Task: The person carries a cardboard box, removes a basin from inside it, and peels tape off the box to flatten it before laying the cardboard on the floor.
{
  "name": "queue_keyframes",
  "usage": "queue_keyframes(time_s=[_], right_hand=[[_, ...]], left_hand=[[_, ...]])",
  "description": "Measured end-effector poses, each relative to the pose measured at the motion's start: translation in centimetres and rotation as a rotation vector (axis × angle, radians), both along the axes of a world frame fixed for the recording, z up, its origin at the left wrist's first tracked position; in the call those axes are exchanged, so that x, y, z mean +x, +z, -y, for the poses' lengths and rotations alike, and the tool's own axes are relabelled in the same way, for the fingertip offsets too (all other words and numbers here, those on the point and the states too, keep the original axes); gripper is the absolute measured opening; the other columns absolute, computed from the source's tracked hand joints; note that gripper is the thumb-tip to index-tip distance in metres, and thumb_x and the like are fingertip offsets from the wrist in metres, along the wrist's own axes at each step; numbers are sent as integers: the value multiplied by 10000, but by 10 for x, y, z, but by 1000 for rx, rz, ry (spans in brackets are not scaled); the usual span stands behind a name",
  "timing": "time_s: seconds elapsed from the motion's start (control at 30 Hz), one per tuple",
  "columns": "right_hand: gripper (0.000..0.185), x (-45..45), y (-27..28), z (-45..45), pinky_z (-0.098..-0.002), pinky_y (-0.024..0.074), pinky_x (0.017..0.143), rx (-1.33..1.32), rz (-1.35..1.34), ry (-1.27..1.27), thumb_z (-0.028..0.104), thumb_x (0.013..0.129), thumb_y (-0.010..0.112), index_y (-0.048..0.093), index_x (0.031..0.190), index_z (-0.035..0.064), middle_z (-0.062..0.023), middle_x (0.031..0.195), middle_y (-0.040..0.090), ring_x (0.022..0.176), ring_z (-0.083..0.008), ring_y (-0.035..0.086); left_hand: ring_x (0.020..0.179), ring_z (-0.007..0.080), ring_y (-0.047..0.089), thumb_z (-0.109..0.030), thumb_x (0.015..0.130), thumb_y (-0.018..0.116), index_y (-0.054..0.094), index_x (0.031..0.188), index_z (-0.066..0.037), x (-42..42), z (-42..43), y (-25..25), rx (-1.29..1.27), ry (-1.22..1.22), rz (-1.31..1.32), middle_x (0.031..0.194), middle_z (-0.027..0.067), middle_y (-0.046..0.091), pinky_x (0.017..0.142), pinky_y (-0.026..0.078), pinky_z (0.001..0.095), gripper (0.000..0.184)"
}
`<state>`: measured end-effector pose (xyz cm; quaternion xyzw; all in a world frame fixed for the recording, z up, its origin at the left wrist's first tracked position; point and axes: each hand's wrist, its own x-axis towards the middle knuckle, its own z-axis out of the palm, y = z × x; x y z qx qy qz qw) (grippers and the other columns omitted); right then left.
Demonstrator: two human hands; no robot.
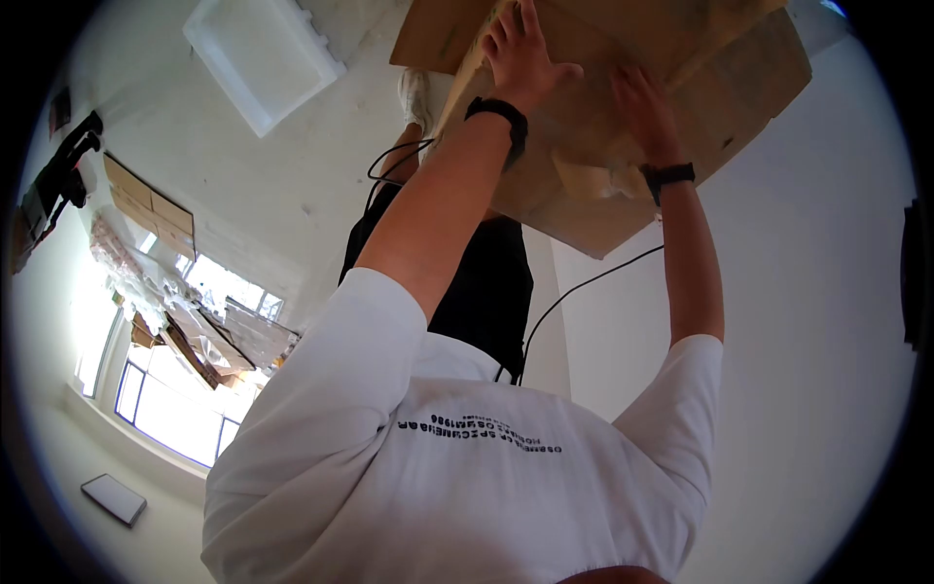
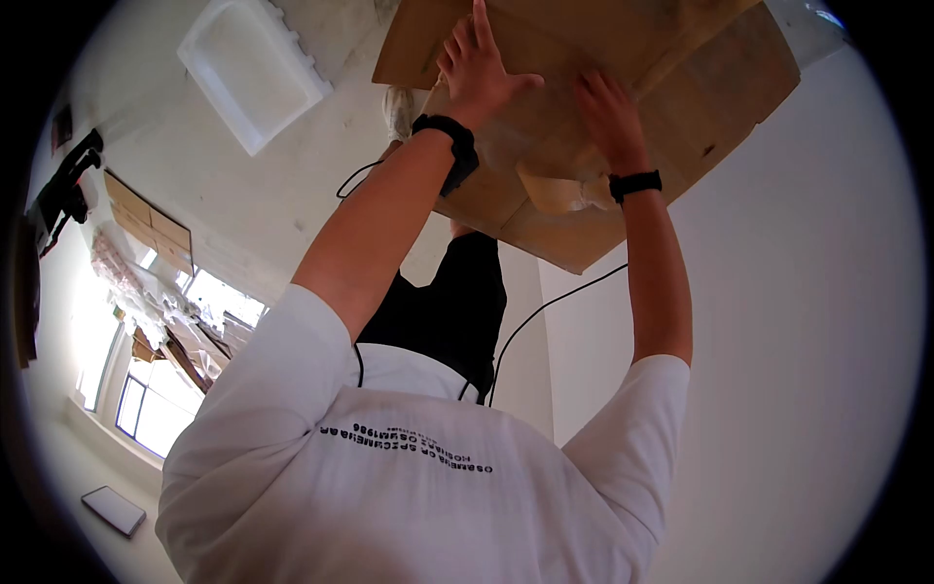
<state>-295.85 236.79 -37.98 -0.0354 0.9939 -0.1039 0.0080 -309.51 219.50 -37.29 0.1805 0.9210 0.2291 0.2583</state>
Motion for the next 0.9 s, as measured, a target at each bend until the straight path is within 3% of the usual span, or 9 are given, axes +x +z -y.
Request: queue_keyframes(time_s=[0.03, 0.13, 0.33, 0.43, 0.53, 0.63, 0.73, 0.83, 0.9], right_hand=[[214, -3, 2, 1, -364, 510, 810, 15, -5, 19, 111, 844, 580, 588, 1052, 60, -54, 1006, 561, 954, -249, 575], [159, -12, 3, 9, -365, 517, 792, 99, 92, -43, 122, 858, 579, 564, 1003, 58, -60, 981, 546, 958, -260, 567], [120, -17, -11, -18, -412, 528, 722, 179, 92, -129, 156, 909, 555, 551, 997, 75, -79, 976, 558, 947, -295, 574], [169, -16, -8, -10, -446, 524, 703, -124, 142, -488, 206, 923, 563, 551, 1039, 83, -109, 1040, 575, 942, -320, 586], [242, -9, -3, 3, -478, 514, 723, -132, -16, -373, 278, 926, 579, 549, 1062, 81, -141, 1052, 586, 938, -359, 590], [298, -16, 1, 15, -492, 508, 737, -144, 7, -430, 339, 925, 583, 545, 1073, 84, -153, 991, 590, 918, -387, 591], [305, -16, -8, 10, -487, 503, 750, -221, 229, -549, 346, 943, 557, 552, 1094, 81, -162, 985, 597, 942, -398, 579], [272, -12, -17, -16, -488, 496, 750, -377, 223, -463, 309, 956, 542, 571, 1085, 73, -175, 989, 624, 933, -398, 586], [250, -7, -15, -12, -483, 492, 738, -220, 91, -416, 281, 970, 524, 595, 1037, 51, -182, 971, 644, 899, -395, 603]], left_hand=[[1320, 416, 299, -569, 592, 828, 86, 1534, -157, -2, 2, 4, 40, 2, -104, 1472, 196, 264, 1047, 298, 544, 1267], [1435, 434, 150, -432, 690, 814, -78, 1540, -136, -12, -3, 18, -68, -11, 152, 1580, 222, 117, 1151, 136, 557, 1267], [1444, 440, 109, -470, 666, 816, -52, 1544, -131, -11, 7, 21, 56, -17, 145, 1577, 238, 107, 1156, 103, 562, 1281], [1445, 446, 92, -554, 642, 803, -71, 1542, -130, -9, 6, 21, 33, -2, 104, 1579, 236, 93, 1151, 99, 579, 1324], [1439, 453, 101, -564, 620, 809, -81, 1540, -135, -9, 6, -3, 40, -37, -3, 1580, 233, 83, 1140, 109, 599, 1350], [1433, 453, 121, -491, 629, 828, -77, 1542, -158, -12, 1, 5, -50, -9, 187, 1578, 228, 92, 1135, 118, 609, 1328], [1422, 456, 151, -442, 628, 840, -69, 1544, -185, -10, 2, 10, -34, 27, 187, 1570, 229, 122, 1132, 131, 608, 1316], [1417, 459, 160, -437, 626, 844, -74, 1543, -200, -10, 3, 24, -4, 37, 192, 1565, 231, 136, 1128, 137, 612, 1319], [1413, 463, 164, -429, 627, 844, -77, 1542, -197, -11, 5, 25, 29, 35, 178, 1562, 231, 140, 1124, 140, 617, 1318]])
